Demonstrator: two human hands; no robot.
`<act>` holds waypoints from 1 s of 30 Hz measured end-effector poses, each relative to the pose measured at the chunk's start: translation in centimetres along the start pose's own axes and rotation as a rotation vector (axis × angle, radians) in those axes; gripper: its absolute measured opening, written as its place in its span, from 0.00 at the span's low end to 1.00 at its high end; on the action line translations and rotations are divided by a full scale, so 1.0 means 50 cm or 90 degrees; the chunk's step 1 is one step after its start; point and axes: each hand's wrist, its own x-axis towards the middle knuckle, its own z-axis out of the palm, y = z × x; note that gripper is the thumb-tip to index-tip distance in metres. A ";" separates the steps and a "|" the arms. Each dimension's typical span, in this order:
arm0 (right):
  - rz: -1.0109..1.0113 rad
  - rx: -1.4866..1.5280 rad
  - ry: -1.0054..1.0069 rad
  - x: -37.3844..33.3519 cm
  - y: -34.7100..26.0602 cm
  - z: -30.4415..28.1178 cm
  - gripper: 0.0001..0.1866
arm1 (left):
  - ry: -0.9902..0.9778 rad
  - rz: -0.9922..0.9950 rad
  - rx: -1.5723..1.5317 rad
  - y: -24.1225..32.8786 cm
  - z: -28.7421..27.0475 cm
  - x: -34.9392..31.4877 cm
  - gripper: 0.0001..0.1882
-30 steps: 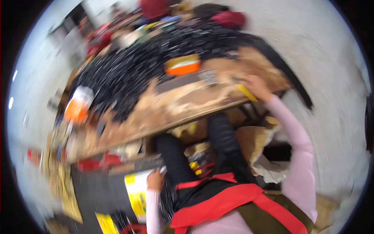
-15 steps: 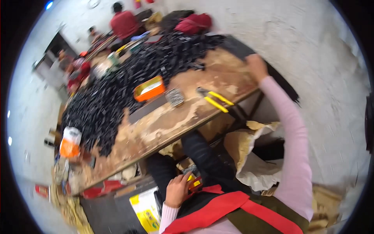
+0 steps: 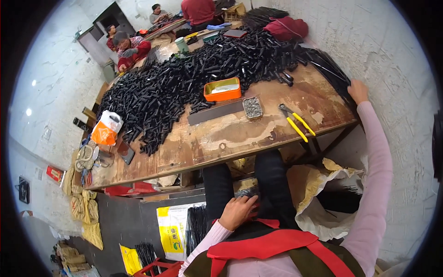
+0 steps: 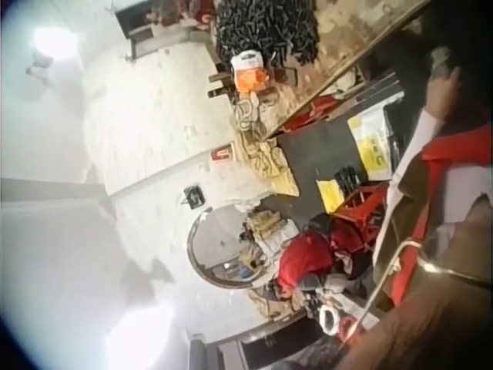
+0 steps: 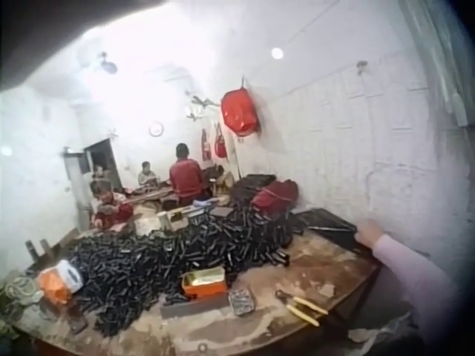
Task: Inserting wires into plastic connectors and trimming them using wire cutters.
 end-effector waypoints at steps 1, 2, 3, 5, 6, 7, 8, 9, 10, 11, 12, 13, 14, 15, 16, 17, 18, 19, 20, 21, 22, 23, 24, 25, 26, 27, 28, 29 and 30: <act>-0.036 0.017 0.001 0.013 0.025 -0.018 0.08 | -0.006 0.013 -0.010 0.001 0.008 0.009 0.18; -0.067 0.031 0.001 0.030 0.052 -0.030 0.08 | -0.005 0.044 -0.017 0.004 0.007 0.014 0.18; -0.094 0.022 -0.028 0.038 0.052 -0.025 0.10 | -0.017 0.023 -0.033 0.002 0.005 0.014 0.19; -0.070 0.115 -0.242 0.051 -0.031 -0.029 0.10 | -0.020 -0.007 -0.056 -0.018 0.009 -0.004 0.19; 0.049 0.214 -0.335 0.045 -0.068 -0.045 0.13 | -0.021 0.015 -0.061 -0.023 0.006 -0.011 0.19; 0.065 0.247 -0.353 0.040 -0.070 -0.051 0.15 | -0.025 0.000 -0.073 -0.021 0.001 -0.011 0.19; 0.076 0.282 -0.370 0.036 -0.062 -0.053 0.17 | -0.028 -0.022 -0.084 -0.017 -0.003 -0.010 0.19; 0.087 0.271 -0.362 0.033 -0.039 -0.056 0.17 | -0.031 -0.017 -0.091 -0.012 -0.005 -0.007 0.19; 0.141 0.286 -0.344 0.030 -0.019 -0.058 0.16 | -0.029 -0.004 -0.096 -0.009 -0.001 -0.003 0.19; 0.193 0.306 -0.328 0.025 -0.004 -0.062 0.16 | -0.027 0.001 -0.109 -0.011 -0.002 -0.006 0.19; 0.200 0.301 -0.323 0.030 0.015 -0.070 0.16 | -0.026 0.006 -0.123 -0.014 -0.002 -0.011 0.19; 0.215 0.305 -0.300 0.041 0.037 -0.082 0.16 | -0.027 0.015 -0.125 -0.020 0.006 -0.016 0.19; 0.222 0.316 -0.280 0.050 0.034 -0.081 0.16 | -0.028 -0.003 -0.121 -0.035 0.013 -0.027 0.19; 0.242 0.385 -0.278 0.050 0.004 -0.086 0.15 | -0.031 -0.021 -0.118 -0.045 0.016 -0.035 0.19; 0.244 0.387 -0.281 0.044 -0.033 -0.082 0.15 | -0.035 -0.022 -0.116 -0.052 0.016 -0.042 0.19; 0.197 0.336 -0.294 0.040 -0.059 -0.076 0.15 | -0.024 -0.036 -0.109 -0.056 0.013 -0.046 0.19; 0.150 0.285 -0.306 0.036 -0.080 -0.068 0.15 | -0.012 -0.051 -0.102 -0.059 0.010 -0.047 0.19; 0.143 0.239 -0.313 0.028 -0.097 -0.060 0.17 | -0.014 -0.051 -0.102 -0.061 0.008 -0.045 0.19; 0.151 0.227 -0.309 0.025 -0.064 -0.039 0.17 | -0.011 -0.043 -0.123 -0.054 0.009 -0.034 0.18; 0.139 0.148 -0.232 0.022 -0.035 -0.017 0.18 | -0.008 -0.038 -0.144 -0.049 0.010 -0.022 0.17; 0.121 0.074 -0.160 0.026 -0.012 0.003 0.20 | -0.008 -0.035 -0.149 -0.047 0.009 -0.015 0.17; 0.130 0.105 -0.168 0.032 -0.023 0.012 0.19 | -0.020 -0.039 -0.152 -0.053 0.007 -0.016 0.17; 0.117 0.072 -0.176 0.043 -0.033 0.015 0.18 | -0.029 -0.046 -0.155 -0.060 0.004 -0.017 0.17; 0.060 0.083 -0.175 0.085 -0.155 0.014 0.18 | -0.003 -0.111 -0.126 -0.072 -0.025 -0.066 0.17; 0.066 0.116 -0.131 0.108 -0.148 0.030 0.19 | -0.037 -0.121 -0.142 -0.075 -0.029 -0.073 0.18; 0.072 0.089 -0.129 0.125 -0.113 0.047 0.19 | -0.062 -0.139 -0.158 -0.075 -0.025 -0.072 0.20; 0.135 0.121 -0.123 0.130 -0.048 0.063 0.20 | -0.105 -0.128 -0.128 -0.069 -0.008 -0.058 0.23; 0.119 0.134 -0.103 0.114 -0.059 0.079 0.18 | -0.082 -0.089 -0.110 -0.078 0.018 -0.061 0.25; 0.139 0.182 -0.229 0.118 0.029 0.091 0.17 | -0.133 -0.095 -0.150 -0.069 0.023 -0.041 0.27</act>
